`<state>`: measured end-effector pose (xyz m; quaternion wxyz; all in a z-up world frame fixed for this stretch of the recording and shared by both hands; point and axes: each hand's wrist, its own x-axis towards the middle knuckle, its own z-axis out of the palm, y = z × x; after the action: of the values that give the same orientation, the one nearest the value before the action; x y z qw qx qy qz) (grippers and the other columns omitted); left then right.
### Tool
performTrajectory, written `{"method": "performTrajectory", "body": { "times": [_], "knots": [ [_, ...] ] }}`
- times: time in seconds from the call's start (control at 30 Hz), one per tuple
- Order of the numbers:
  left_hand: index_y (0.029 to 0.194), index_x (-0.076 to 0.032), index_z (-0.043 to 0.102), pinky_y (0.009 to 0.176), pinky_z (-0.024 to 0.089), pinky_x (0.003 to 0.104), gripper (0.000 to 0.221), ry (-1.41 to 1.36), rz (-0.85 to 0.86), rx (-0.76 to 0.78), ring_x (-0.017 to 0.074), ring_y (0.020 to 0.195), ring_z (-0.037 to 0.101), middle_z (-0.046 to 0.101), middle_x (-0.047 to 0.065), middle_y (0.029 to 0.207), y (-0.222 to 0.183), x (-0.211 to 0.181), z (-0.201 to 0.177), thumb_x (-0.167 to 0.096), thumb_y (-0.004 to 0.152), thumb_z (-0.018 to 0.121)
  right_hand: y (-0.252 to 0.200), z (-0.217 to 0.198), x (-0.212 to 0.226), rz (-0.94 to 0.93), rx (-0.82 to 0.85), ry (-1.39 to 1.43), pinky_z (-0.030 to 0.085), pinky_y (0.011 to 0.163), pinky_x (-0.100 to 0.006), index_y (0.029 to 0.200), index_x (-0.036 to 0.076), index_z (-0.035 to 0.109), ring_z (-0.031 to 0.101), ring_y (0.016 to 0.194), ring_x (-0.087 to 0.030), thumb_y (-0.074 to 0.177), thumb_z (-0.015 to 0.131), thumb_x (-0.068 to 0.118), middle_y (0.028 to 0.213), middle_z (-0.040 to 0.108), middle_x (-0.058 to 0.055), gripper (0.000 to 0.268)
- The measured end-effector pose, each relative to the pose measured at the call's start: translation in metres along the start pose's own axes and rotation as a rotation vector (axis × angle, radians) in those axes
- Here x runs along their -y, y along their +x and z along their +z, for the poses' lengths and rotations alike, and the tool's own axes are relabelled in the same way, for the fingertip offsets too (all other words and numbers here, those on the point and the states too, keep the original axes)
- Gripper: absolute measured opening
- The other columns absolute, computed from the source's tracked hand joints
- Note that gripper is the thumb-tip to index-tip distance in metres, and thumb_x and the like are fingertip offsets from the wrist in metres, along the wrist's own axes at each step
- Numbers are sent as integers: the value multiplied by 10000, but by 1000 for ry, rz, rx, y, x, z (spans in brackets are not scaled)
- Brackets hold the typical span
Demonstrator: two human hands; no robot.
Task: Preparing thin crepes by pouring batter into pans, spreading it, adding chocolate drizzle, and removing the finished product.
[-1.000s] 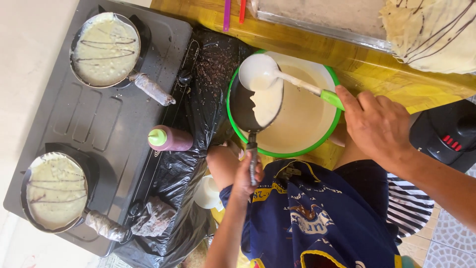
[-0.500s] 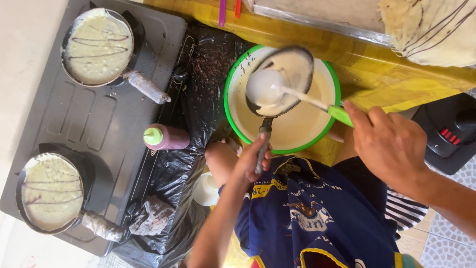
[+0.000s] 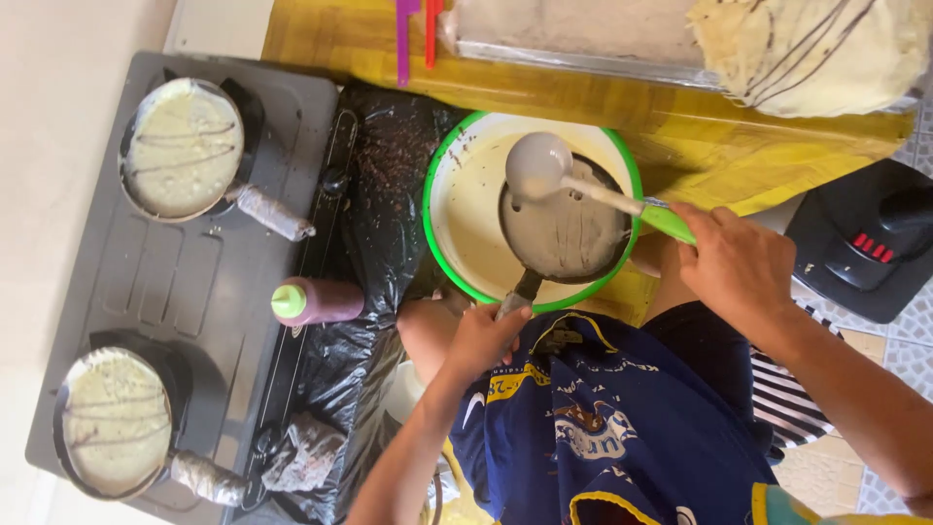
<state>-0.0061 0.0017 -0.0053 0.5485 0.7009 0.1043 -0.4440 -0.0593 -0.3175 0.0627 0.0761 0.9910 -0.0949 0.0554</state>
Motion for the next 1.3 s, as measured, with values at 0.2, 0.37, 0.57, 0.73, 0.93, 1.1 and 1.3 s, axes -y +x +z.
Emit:
{"method": "performTrajectory", "body": {
  "times": [0.2,0.37,0.57,0.73,0.93,1.1,1.3],
  "knots": [
    [984,-48,626,396,420,231,250,-575,207,191,119,440,527,609,43,644,47,98,35,-264,945,748,-4,-31,-25,-90,-257,-204,351,518,-248,1364,281,785,498,545,-94,851,791,241,764,548,76,515],
    [961,-24,620,421,426,240,159,-704,280,200,138,451,517,609,74,647,50,105,71,-162,975,699,-3,-62,-22,-177,-326,-378,319,527,-215,1368,349,787,416,567,-57,860,792,234,764,447,104,520],
    [924,-30,628,450,443,237,152,-638,327,203,134,470,526,623,77,664,39,95,76,-137,953,733,6,-72,-15,-212,-411,-435,307,556,-201,1361,347,796,372,604,-64,872,780,223,790,434,100,505],
    [969,-13,651,463,453,233,129,-532,318,164,132,480,534,622,69,661,30,83,69,-93,940,748,4,-80,-7,-250,-429,-433,257,549,-201,1403,364,789,331,578,-49,940,805,252,785,406,116,476],
    [987,-19,671,449,441,234,166,-508,286,174,133,474,545,626,68,659,23,73,55,-141,925,765,-11,-73,-14,-305,-351,-322,191,501,-214,1335,318,828,304,498,-35,927,816,163,708,435,134,436],
    [971,-12,669,426,430,231,169,-429,317,146,123,452,541,631,59,649,20,60,31,-162,941,742,-10,-36,-44,-168,-323,-409,226,544,-165,1484,367,771,364,522,0,973,775,396,783,539,192,512],
    [919,1,651,401,392,234,206,-387,229,78,125,418,502,607,68,619,13,52,9,-180,930,750,-5,-3,-45,-61,-282,-310,308,539,-180,1455,371,781,464,535,-15,892,795,371,819,594,157,563]
  ]
}}
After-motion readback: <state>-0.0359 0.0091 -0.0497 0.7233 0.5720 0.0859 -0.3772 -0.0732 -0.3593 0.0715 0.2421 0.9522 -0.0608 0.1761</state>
